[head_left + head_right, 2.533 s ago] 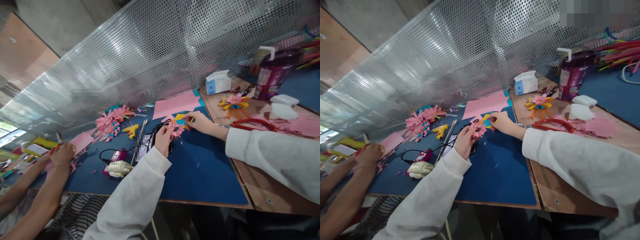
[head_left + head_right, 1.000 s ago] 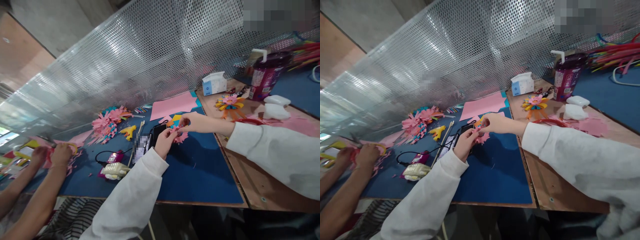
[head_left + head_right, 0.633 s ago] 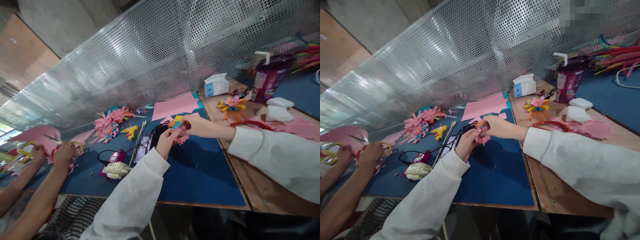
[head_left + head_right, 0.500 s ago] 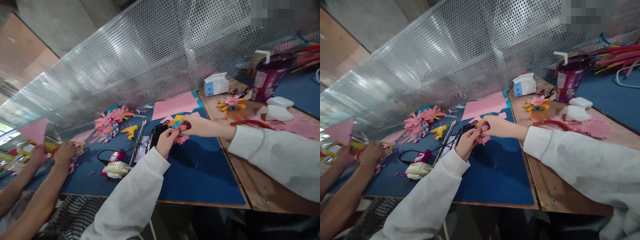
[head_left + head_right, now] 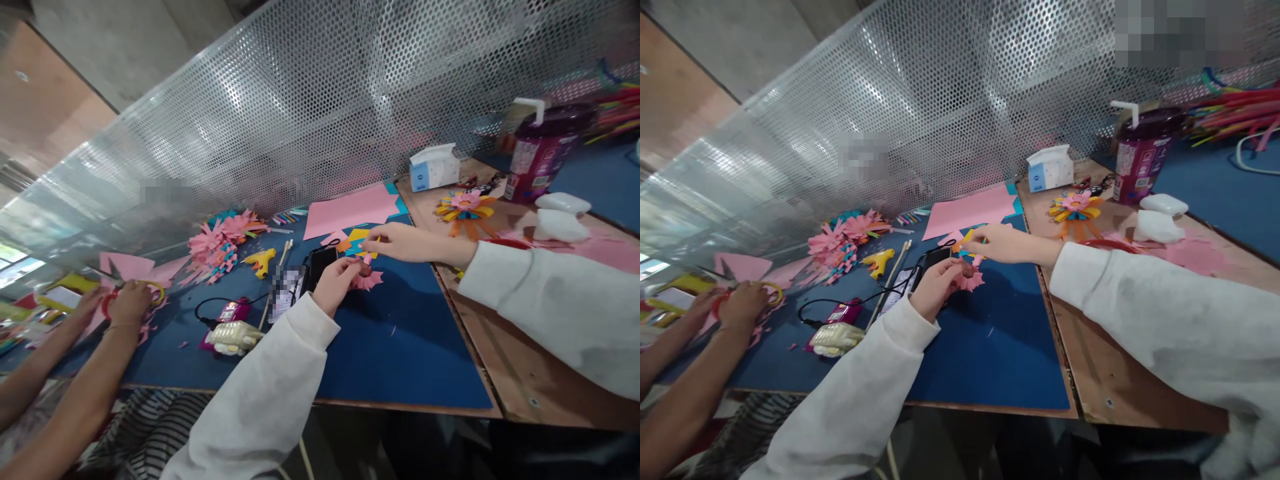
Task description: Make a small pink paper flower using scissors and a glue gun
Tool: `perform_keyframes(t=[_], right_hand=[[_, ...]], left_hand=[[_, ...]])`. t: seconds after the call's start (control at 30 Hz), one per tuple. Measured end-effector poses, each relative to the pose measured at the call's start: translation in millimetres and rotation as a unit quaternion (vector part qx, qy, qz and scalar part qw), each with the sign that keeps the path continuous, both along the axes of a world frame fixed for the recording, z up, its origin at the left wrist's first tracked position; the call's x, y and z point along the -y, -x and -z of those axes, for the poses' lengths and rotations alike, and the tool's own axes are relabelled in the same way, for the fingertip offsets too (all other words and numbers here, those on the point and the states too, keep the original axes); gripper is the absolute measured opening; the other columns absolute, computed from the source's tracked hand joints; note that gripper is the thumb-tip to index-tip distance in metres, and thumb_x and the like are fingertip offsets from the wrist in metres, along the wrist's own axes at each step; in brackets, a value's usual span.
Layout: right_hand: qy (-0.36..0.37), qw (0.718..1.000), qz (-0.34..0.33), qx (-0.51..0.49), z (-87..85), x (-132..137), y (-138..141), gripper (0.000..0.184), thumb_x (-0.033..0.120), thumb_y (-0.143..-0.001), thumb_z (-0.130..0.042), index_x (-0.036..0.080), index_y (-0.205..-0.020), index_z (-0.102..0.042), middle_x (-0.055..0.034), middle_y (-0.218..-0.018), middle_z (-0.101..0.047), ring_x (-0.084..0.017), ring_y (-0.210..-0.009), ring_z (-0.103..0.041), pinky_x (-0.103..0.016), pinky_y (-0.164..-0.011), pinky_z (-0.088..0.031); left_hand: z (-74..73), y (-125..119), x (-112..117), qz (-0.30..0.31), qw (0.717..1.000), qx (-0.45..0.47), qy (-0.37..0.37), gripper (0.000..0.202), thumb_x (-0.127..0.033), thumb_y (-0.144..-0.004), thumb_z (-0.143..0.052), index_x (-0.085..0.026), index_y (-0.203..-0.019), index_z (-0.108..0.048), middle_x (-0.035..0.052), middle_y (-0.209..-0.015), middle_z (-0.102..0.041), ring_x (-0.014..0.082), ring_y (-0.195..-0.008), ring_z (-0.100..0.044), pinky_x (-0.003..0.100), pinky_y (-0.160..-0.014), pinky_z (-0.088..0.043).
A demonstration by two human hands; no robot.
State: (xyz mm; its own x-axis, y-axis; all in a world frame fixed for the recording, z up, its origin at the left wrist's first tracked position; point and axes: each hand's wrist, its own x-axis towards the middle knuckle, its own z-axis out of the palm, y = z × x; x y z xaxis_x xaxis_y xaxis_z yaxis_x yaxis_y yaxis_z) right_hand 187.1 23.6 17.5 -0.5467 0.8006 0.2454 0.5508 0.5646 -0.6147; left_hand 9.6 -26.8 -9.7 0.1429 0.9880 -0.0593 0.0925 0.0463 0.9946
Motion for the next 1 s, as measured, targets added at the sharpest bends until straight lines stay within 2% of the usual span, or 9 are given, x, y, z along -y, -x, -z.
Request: perform_keyframes(t=[0.1,0.23,0.33,0.47,0.53,0.63,0.73,0.9,1.0], right_hand=[[0.018,0.998,-0.056,-0.008,-2.3,6,4,0.031,0.04,-0.085,-0.047,0.015,-0.082,-0.065,-0.0042,-0.076,-0.065,-0.014,-0.064,-0.054,-0.026,-0.057,-0.037],[0.034,0.996,-0.087,-0.006,-0.5,6,3,0.027,0.037,-0.082,-0.051,0.015,-0.072,-0.063,-0.0036,-0.069,-0.062,-0.013,-0.059,-0.051,-0.027,-0.054,-0.036],[0.027,0.996,-0.075,-0.029,2.3,2,1,0.026,0.036,-0.083,-0.05,0.015,-0.074,-0.062,-0.004,-0.071,-0.062,-0.014,-0.061,-0.052,-0.027,-0.056,-0.037],[0.022,0.993,-0.071,-0.089,7.8,-2,-3,0.028,0.04,-0.086,-0.047,0.015,-0.084,-0.061,-0.0046,-0.08,-0.064,-0.015,-0.071,-0.057,-0.027,-0.063,-0.042],[0.025,0.99,-0.086,-0.11,12.7,-3,-5,0.03,0.043,-0.084,-0.051,0.016,-0.09,-0.061,-0.0041,-0.083,-0.064,-0.015,-0.073,-0.058,-0.027,-0.063,-0.044],[0.026,0.986,-0.106,-0.126,21.2,-2,-5,0.03,0.041,-0.077,-0.061,0.017,-0.095,-0.061,-0.0037,-0.087,-0.065,-0.014,-0.073,-0.058,-0.026,-0.062,-0.045],[0.021,0.983,-0.112,-0.141,27.3,3,-1,0.027,0.037,-0.076,-0.063,0.017,-0.095,-0.062,-0.0041,-0.093,-0.065,-0.014,-0.076,-0.059,-0.026,-0.065,-0.046],[-0.01,0.979,-0.091,-0.181,31.8,10,6,0.023,0.037,-0.078,-0.062,0.017,-0.089,-0.062,-0.004,-0.089,-0.064,-0.014,-0.075,-0.057,-0.026,-0.064,-0.045],[-0.025,0.977,-0.086,-0.192,33.9,12,8,0.018,0.034,-0.079,-0.061,0.018,-0.087,-0.062,-0.0037,-0.085,-0.064,-0.014,-0.073,-0.057,-0.027,-0.063,-0.044]], left_hand=[[-0.6,0,1,0.04,0.998,-0.043,-0.013,0.02,-0.035,-0.073,-0.064,-0.015,-0.075,-0.063,0.0034,-0.074,-0.068,0.0134,-0.066,-0.061,0.025,-0.062,-0.045],[-0.8,2,2,0.07,0.994,-0.073,-0.036,0.027,-0.039,-0.075,-0.065,-0.014,-0.085,-0.062,0.007,-0.079,-0.071,0.0164,-0.07,-0.065,0.029,-0.067,-0.048],[-0.5,4,1,0.056,0.996,-0.061,-0.04,0.029,-0.034,-0.07,-0.071,-0.014,-0.089,-0.06,0.0085,-0.087,-0.071,0.0196,-0.081,-0.067,0.031,-0.074,-0.05],[-0.5,5,-1,0.022,0.998,-0.025,-0.043,0.023,-0.026,-0.069,-0.069,-0.015,-0.084,-0.056,0.0082,-0.088,-0.07,0.0207,-0.085,-0.067,0.032,-0.072,-0.052],[-0.3,6,-3,0.014,0.998,-0.018,-0.056,0.018,-0.023,-0.07,-0.067,-0.016,-0.082,-0.056,0.0072,-0.086,-0.071,0.0199,-0.083,-0.068,0.031,-0.071,-0.052],[1.4,7,-5,-0.003,0.992,-0.065,-0.109,0.015,-0.022,-0.069,-0.066,-0.016,-0.081,-0.059,0.0036,-0.076,-0.069,0.0163,-0.071,-0.066,0.028,-0.067,-0.05],[3.2,8,-5,-0.002,0.982,-0.109,-0.153,0.013,-0.021,-0.069,-0.066,-0.015,-0.08,-0.061,0.0014,-0.07,-0.066,0.0136,-0.063,-0.062,0.026,-0.064,-0.048],[0.2,7,-1,-0.007,0.972,-0.161,-0.174,0.009,-0.018,-0.069,-0.065,-0.015,-0.076,-0.06,0.0,-0.064,-0.064,0.0131,-0.059,-0.06,0.025,-0.06,-0.045],[-1.9,6,0,-0.002,0.972,-0.162,-0.172,0.008,-0.016,-0.07,-0.064,-0.016,-0.077,-0.06,0.0008,-0.067,-0.066,0.0137,-0.062,-0.062,0.025,-0.062,-0.047]])
